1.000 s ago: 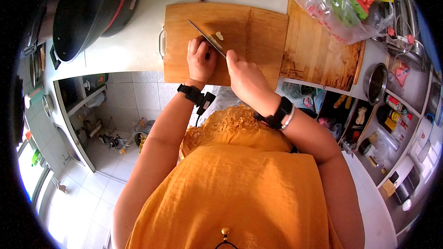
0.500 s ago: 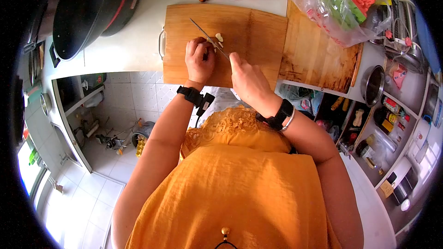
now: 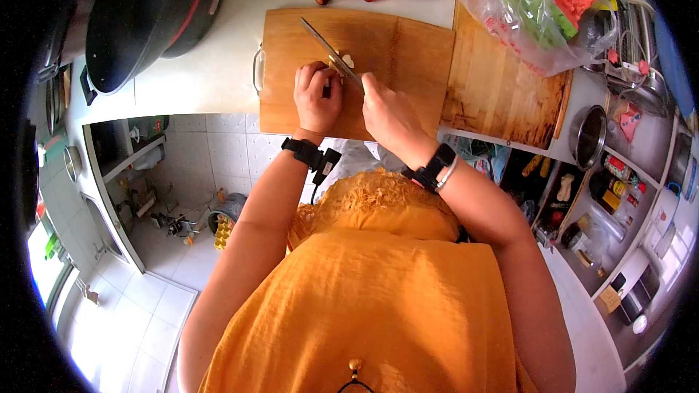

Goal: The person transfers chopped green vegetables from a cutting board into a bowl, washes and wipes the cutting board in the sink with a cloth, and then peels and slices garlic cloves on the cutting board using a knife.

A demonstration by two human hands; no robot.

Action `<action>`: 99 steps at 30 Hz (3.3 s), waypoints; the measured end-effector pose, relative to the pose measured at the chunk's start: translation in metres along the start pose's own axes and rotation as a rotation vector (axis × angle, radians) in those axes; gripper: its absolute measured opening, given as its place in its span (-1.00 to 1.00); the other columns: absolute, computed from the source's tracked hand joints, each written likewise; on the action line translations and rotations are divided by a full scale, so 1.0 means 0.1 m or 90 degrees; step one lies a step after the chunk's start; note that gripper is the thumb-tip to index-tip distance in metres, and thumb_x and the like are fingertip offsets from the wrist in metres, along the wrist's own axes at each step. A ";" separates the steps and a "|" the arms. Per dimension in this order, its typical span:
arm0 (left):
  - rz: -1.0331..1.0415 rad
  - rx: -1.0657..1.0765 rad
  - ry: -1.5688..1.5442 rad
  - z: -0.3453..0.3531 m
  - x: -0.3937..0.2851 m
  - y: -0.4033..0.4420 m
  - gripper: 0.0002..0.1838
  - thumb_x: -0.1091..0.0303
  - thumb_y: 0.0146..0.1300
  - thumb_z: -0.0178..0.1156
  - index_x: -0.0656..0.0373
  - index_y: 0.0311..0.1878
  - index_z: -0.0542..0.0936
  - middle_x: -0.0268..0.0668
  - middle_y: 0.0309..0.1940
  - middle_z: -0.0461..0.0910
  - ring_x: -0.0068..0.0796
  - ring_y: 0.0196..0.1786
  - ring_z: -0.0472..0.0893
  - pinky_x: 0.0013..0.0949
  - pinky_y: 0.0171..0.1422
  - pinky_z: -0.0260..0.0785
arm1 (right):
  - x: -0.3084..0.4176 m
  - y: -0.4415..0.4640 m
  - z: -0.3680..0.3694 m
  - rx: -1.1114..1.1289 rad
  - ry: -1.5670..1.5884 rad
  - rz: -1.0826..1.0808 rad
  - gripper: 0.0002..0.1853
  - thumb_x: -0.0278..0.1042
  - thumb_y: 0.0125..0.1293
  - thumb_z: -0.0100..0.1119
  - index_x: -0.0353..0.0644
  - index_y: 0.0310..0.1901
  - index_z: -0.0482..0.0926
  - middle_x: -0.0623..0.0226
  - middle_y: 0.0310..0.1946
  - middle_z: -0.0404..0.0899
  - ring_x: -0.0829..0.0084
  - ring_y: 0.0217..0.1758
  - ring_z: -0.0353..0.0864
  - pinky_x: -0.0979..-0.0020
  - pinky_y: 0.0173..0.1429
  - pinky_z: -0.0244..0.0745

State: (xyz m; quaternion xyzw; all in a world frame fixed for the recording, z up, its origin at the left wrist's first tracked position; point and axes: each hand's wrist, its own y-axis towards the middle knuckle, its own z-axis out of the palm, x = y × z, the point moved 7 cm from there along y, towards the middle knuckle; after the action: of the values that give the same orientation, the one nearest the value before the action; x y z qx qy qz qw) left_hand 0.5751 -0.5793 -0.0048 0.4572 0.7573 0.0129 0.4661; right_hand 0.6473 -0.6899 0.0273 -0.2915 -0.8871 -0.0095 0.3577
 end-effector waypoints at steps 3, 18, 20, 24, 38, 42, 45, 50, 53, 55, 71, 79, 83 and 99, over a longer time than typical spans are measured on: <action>-0.010 -0.003 0.027 -0.06 -0.04 0.01 -0.87 0.60 -0.11 0.23 0.21 -0.43 0.54 -0.19 -0.32 0.51 -0.14 -0.25 0.47 -0.21 -0.15 0.33 | 0.11 -0.11 -0.11 0.000 0.002 0.003 -0.68 -0.56 0.14 -0.02 -0.37 -0.04 0.27 -0.10 -0.37 0.53 -0.12 -0.40 0.53 0.02 -0.33 0.46; -0.011 0.006 0.030 0.00 0.04 -0.04 -0.88 0.60 -0.10 0.21 0.19 -0.45 0.52 -0.21 -0.35 0.52 -0.14 -0.26 0.47 -0.20 -0.15 0.31 | 0.08 0.01 0.12 0.062 -0.087 0.007 -0.63 -0.59 0.10 -0.02 -0.37 -0.02 0.23 -0.16 -0.38 0.52 -0.11 -0.38 0.55 -0.01 -0.34 0.46; -0.005 0.010 0.029 0.01 0.04 -0.02 -0.88 0.59 -0.10 0.21 0.19 -0.45 0.52 -0.21 -0.34 0.52 -0.14 -0.26 0.47 -0.20 -0.15 0.30 | 0.00 -0.01 0.05 0.031 -0.014 0.017 -0.63 -0.57 0.12 -0.02 -0.36 0.00 0.24 -0.14 -0.35 0.52 -0.10 -0.37 0.55 0.02 -0.34 0.47; -0.024 0.003 0.041 -0.03 0.05 -0.04 -0.87 0.59 -0.11 0.22 0.17 -0.44 0.52 -0.22 -0.35 0.53 -0.16 -0.26 0.47 -0.21 -0.17 0.29 | 0.03 -0.11 -0.04 0.001 -0.027 -0.004 -0.64 -0.57 0.13 -0.02 -0.38 0.00 0.25 -0.12 -0.34 0.52 -0.10 -0.38 0.54 0.04 -0.35 0.47; -0.033 -0.011 0.027 -0.03 0.08 -0.05 -0.85 0.62 -0.11 0.20 0.17 -0.43 0.53 -0.26 -0.36 0.54 -0.20 -0.26 0.48 -0.25 -0.15 0.28 | 0.10 -0.05 0.02 0.080 -0.048 0.018 -0.69 -0.55 0.15 -0.01 -0.38 -0.07 0.25 -0.12 -0.56 0.51 -0.14 -0.45 0.53 -0.02 -0.39 0.43; -0.048 -0.025 0.030 -0.03 0.09 -0.03 -0.85 0.59 -0.09 0.19 0.14 -0.40 0.51 -0.28 -0.34 0.53 -0.21 -0.26 0.46 -0.22 -0.14 0.24 | 0.06 -0.05 0.04 0.085 -0.050 0.001 -0.64 -0.54 0.14 0.01 -0.39 -0.02 0.24 -0.11 -0.56 0.51 -0.14 -0.46 0.52 -0.01 -0.38 0.44; -0.049 -0.042 0.048 -0.05 0.10 -0.03 -0.85 0.56 -0.07 0.18 0.12 -0.39 0.49 -0.31 -0.35 0.51 -0.23 -0.28 0.45 -0.21 -0.15 0.20 | 0.03 -0.08 0.04 0.077 -0.050 0.005 -0.60 -0.54 0.13 0.02 -0.40 0.02 0.23 -0.12 -0.55 0.51 -0.13 -0.45 0.52 0.01 -0.37 0.44; -0.046 -0.041 0.048 -0.05 0.10 -0.04 -0.85 0.56 -0.07 0.19 0.11 -0.41 0.48 -0.31 -0.37 0.50 -0.24 -0.29 0.44 -0.21 -0.14 0.19 | 0.13 -0.08 -0.07 0.067 -0.022 0.011 -0.62 -0.55 0.13 0.00 -0.40 0.00 0.24 -0.13 -0.53 0.50 -0.12 -0.43 0.53 0.01 -0.37 0.43; -0.045 -0.027 0.043 -0.03 0.12 -0.05 -0.85 0.57 -0.09 0.17 0.11 -0.43 0.47 -0.32 -0.40 0.49 -0.24 -0.31 0.44 -0.22 -0.14 0.18 | 0.16 -0.07 -0.09 0.072 -0.007 0.018 -0.65 -0.55 0.13 0.00 -0.39 -0.03 0.24 -0.13 -0.54 0.50 -0.12 -0.44 0.53 0.00 -0.37 0.43; -0.037 -0.032 0.040 -0.03 0.12 -0.05 -0.85 0.58 -0.11 0.16 0.11 -0.45 0.46 -0.30 -0.41 0.48 -0.23 -0.31 0.43 -0.22 -0.14 0.18 | 0.15 -0.05 -0.05 0.091 -0.037 0.018 -0.65 -0.57 0.12 0.00 -0.38 -0.04 0.25 -0.13 -0.54 0.50 -0.11 -0.43 0.54 0.01 -0.38 0.44; -0.058 0.008 0.041 -0.07 0.12 -0.02 -0.77 0.52 -0.11 0.24 0.17 -0.30 0.51 -0.17 -0.25 0.47 -0.11 -0.16 0.42 -0.18 -0.08 0.24 | 0.01 -0.04 -0.07 -0.020 -0.026 -0.063 -0.69 -0.54 0.17 -0.01 -0.36 -0.03 0.30 -0.10 -0.42 0.53 -0.07 -0.40 0.55 0.05 -0.37 0.47; -0.080 0.093 0.084 -0.06 0.01 -0.25 -0.69 0.41 -0.08 0.33 0.16 -0.22 0.50 -0.19 -0.21 0.49 -0.13 -0.13 0.44 -0.18 -0.05 0.25 | 0.08 -0.06 -0.22 0.007 -0.014 -0.008 -0.70 -0.52 0.19 0.01 -0.36 -0.04 0.29 -0.12 -0.46 0.51 -0.09 -0.40 0.53 0.02 -0.37 0.42; -0.079 0.051 0.065 -0.02 -0.01 -0.26 -0.72 0.49 -0.07 0.27 0.17 -0.22 0.49 -0.17 -0.22 0.49 -0.12 -0.14 0.45 -0.17 -0.04 0.25 | 0.11 -0.10 -0.20 0.053 -0.059 -0.004 -0.70 -0.54 0.16 0.01 -0.35 -0.06 0.28 -0.09 -0.53 0.51 -0.10 -0.42 0.53 0.02 -0.38 0.43; -0.062 -0.004 0.002 -0.06 0.00 -0.27 -0.82 0.60 -0.06 0.23 0.23 -0.33 0.52 -0.15 -0.28 0.50 -0.10 -0.22 0.48 -0.19 -0.13 0.35 | 0.08 -0.05 0.13 0.038 -0.173 -0.095 -0.64 -0.58 0.12 -0.06 -0.35 0.00 0.25 -0.08 -0.48 0.53 -0.08 -0.48 0.55 0.04 -0.45 0.47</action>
State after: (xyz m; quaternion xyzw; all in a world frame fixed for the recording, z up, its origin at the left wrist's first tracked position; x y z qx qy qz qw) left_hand 0.5523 -0.5929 -0.0132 0.4186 0.7791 -0.0066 0.4666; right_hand 0.6317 -0.6868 0.0242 -0.2129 -0.9463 0.0298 0.2415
